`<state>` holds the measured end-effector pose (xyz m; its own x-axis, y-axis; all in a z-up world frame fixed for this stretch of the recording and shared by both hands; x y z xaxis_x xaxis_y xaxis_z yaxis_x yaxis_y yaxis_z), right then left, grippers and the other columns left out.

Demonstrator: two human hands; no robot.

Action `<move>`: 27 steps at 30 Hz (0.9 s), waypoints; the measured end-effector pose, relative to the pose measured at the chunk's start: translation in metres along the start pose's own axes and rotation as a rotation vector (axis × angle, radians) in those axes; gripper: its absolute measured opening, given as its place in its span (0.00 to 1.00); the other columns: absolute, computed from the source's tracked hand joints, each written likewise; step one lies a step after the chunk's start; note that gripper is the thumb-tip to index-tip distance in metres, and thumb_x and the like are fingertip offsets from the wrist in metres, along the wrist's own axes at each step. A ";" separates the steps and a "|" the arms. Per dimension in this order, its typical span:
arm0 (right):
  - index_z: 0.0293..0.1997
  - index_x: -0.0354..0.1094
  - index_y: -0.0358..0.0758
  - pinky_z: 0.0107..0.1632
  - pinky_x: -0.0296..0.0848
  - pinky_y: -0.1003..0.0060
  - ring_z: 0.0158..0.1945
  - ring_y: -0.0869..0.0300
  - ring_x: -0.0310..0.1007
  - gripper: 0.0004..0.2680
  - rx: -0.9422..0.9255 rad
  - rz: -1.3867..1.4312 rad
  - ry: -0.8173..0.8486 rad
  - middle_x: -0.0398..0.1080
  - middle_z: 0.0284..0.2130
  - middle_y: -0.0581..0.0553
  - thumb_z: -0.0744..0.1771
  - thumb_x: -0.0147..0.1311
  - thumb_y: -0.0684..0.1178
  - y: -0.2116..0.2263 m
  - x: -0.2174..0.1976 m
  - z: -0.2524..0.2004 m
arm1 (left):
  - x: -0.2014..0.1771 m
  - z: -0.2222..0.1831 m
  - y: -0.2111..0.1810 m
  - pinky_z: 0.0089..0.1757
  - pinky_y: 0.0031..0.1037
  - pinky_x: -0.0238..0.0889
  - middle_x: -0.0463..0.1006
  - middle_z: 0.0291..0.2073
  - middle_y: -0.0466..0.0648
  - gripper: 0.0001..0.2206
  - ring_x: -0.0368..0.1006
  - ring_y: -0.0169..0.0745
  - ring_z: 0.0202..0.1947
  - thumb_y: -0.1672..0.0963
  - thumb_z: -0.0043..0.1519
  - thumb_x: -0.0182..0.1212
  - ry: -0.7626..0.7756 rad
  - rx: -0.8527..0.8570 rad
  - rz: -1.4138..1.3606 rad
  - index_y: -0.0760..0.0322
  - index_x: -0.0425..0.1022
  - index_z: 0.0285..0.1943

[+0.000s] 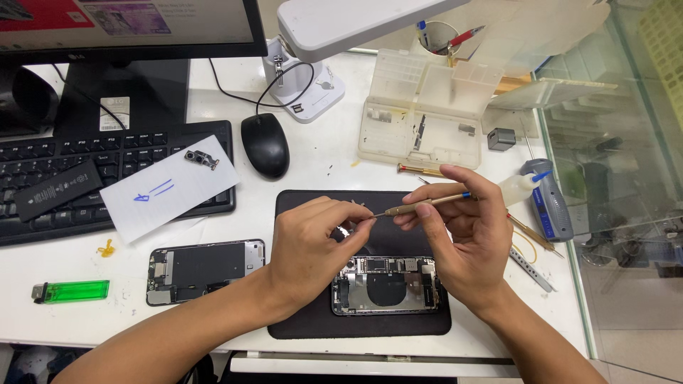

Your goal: The person uses a screwdriver to remove and install screws on a disassembled smartphone chassis. They repeatedly place screws into a plastic compartment and continue adjusting internal components with the screwdriver throughout the clip.

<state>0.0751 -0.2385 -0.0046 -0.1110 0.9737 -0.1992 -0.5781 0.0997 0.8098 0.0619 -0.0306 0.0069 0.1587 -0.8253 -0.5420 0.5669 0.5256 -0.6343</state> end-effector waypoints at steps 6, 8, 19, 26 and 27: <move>0.67 0.49 0.31 0.48 0.86 0.64 0.43 0.55 0.82 0.16 0.035 0.028 0.000 0.74 0.45 0.33 0.71 0.48 0.33 -0.002 0.000 0.000 | 0.001 0.000 0.001 0.30 0.23 0.72 0.83 0.28 0.48 0.04 0.81 0.35 0.29 0.61 0.57 0.71 0.011 -0.007 -0.001 0.67 0.82 0.38; 0.67 0.49 0.31 0.47 0.86 0.64 0.43 0.55 0.82 0.16 0.036 0.037 0.002 0.74 0.45 0.33 0.71 0.48 0.33 -0.002 0.000 0.000 | 0.001 0.000 0.001 0.30 0.23 0.72 0.83 0.28 0.48 0.04 0.81 0.35 0.29 0.61 0.57 0.71 0.010 -0.005 0.000 0.67 0.82 0.38; 0.67 0.48 0.31 0.47 0.86 0.64 0.42 0.55 0.82 0.16 0.034 0.045 0.008 0.74 0.45 0.33 0.71 0.48 0.33 -0.001 0.001 -0.001 | -0.004 0.002 -0.004 0.35 0.29 0.72 0.83 0.34 0.49 0.12 0.81 0.41 0.34 0.58 0.55 0.72 0.038 0.048 0.064 0.67 0.81 0.46; 0.71 0.42 0.33 0.46 0.84 0.67 0.42 0.57 0.80 0.19 -0.184 -0.085 0.066 0.72 0.46 0.34 0.73 0.50 0.34 -0.006 -0.009 -0.025 | -0.020 -0.026 0.009 0.51 0.40 0.66 0.78 0.52 0.56 0.26 0.72 0.55 0.53 0.51 0.53 0.74 0.312 0.155 0.085 0.74 0.76 0.54; 0.72 0.41 0.33 0.47 0.83 0.67 0.44 0.57 0.80 0.20 -0.261 -0.118 0.101 0.72 0.47 0.34 0.73 0.50 0.34 -0.008 -0.008 -0.026 | -0.021 -0.032 0.009 0.53 0.42 0.65 0.76 0.53 0.58 0.27 0.70 0.57 0.56 0.50 0.53 0.72 0.338 0.215 0.113 0.75 0.75 0.55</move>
<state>0.0598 -0.2528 -0.0239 -0.1026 0.9319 -0.3478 -0.7784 0.1425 0.6114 0.0376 -0.0023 -0.0054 -0.0249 -0.6319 -0.7746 0.7225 0.5242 -0.4509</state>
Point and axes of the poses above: each hand's wrist, its own z-axis towards the middle knuckle, its own x-axis out of the palm, y = z × x, the point moved 1 cm from there along z, towards the middle knuckle
